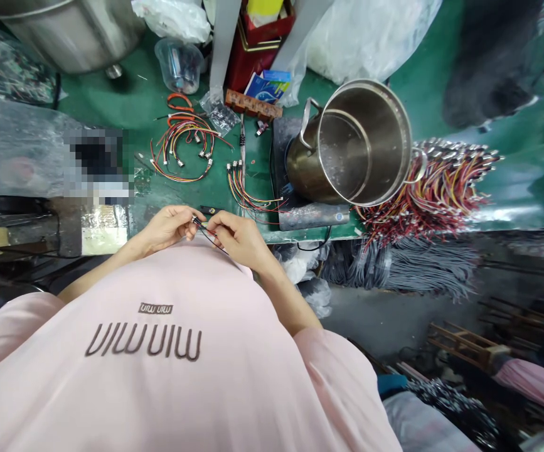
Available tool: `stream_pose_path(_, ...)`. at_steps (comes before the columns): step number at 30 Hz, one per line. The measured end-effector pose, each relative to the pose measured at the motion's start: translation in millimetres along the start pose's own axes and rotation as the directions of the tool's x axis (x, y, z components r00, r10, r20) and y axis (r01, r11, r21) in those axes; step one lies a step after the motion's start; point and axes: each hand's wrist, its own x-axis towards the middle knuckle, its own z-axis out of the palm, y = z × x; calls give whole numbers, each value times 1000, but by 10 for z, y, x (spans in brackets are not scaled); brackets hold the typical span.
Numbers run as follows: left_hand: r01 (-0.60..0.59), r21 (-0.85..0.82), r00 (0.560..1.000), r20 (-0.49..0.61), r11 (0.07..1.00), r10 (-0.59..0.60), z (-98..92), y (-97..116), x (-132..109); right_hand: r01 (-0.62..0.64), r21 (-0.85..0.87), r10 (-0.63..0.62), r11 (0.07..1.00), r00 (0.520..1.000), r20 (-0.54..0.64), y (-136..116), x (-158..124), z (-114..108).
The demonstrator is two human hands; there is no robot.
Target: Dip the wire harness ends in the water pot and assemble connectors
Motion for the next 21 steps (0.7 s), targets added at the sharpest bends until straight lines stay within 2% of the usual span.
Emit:
stream_pose_path(6, 9, 14, 1000, -28, 1000, -9, 9, 2, 16, -5, -150, -1, 989, 999, -43, -10, -8, 2)
stream_pose_path(12, 12, 64, 1000, -17, 998, -11, 11, -9, 20, -66, -40, 64, 997, 997, -43, 14, 52, 3)
stream_pose_path(18, 19, 105, 999, -52, 994, -13, 10, -27, 31, 36, -157, -48, 987, 996, -75, 75, 54, -9)
stream_pose_path(21, 28, 119, 997, -71, 993, -20, 22, -23, 38, 158, -258, -178, 953, 982, -56, 101, 35, -6)
